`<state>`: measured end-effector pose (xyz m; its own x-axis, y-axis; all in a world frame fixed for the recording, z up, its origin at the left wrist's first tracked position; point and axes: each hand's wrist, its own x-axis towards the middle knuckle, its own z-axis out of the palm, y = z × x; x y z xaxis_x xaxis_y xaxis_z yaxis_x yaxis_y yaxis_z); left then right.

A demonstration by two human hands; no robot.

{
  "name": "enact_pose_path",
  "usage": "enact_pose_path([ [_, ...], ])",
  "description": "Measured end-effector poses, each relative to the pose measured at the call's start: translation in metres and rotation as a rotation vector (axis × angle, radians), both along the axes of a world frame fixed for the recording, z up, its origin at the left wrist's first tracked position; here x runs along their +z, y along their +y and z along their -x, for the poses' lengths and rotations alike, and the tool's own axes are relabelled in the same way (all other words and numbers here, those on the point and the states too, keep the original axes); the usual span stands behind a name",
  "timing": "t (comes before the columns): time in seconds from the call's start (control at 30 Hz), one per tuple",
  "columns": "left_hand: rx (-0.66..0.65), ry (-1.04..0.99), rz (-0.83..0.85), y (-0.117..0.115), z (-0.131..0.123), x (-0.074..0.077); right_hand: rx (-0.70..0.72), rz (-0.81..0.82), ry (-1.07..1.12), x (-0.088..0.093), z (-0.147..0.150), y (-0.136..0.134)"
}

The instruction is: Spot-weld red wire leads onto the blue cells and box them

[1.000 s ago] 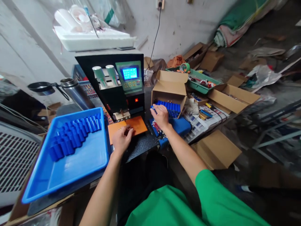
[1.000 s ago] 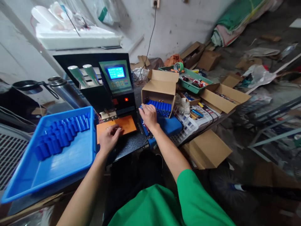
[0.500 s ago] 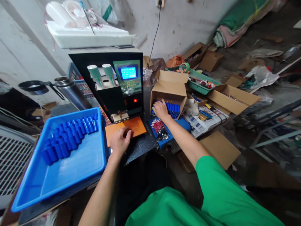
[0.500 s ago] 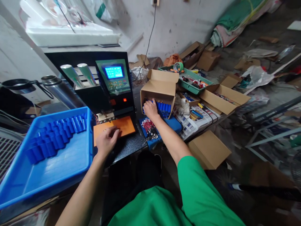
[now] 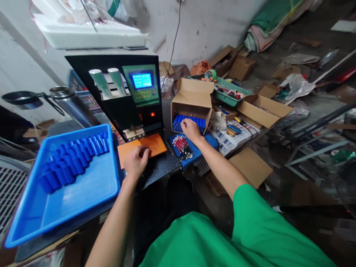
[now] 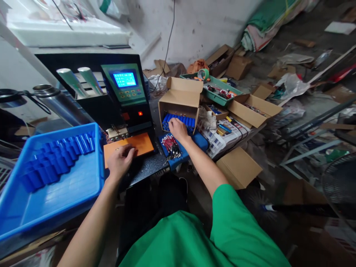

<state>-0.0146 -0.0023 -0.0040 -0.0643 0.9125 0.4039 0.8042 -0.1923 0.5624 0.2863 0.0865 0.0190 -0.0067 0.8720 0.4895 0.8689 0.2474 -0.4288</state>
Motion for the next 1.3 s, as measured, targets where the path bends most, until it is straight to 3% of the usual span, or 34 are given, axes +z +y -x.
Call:
enact_pose_path([
  [0.13,0.003,0.005,0.013,0.0,0.0,0.001,-0.104,0.323,0.127,-0.034,-0.014,-0.014],
  [0.23,0.001,-0.001,0.012,0.0,-0.001,0.002,-0.095,0.409,0.204,-0.051,-0.02,-0.014],
  [0.63,-0.019,-0.005,0.03,0.0,-0.001,0.006,-0.115,0.396,0.256,-0.055,-0.019,-0.019],
  [0.77,-0.013,-0.009,0.039,0.0,-0.001,0.007,-0.094,0.231,0.425,-0.046,-0.026,-0.024],
  [0.9,-0.003,-0.008,0.033,0.0,-0.001,0.008,-0.11,0.064,0.525,-0.024,-0.033,-0.029],
  [1.13,-0.032,-0.06,0.03,-0.001,0.0,0.008,-0.076,-0.041,0.609,0.01,-0.027,-0.034],
  [1.3,-0.079,-0.152,0.039,0.0,0.003,0.007,-0.02,-0.161,0.87,0.029,-0.012,-0.046],
])
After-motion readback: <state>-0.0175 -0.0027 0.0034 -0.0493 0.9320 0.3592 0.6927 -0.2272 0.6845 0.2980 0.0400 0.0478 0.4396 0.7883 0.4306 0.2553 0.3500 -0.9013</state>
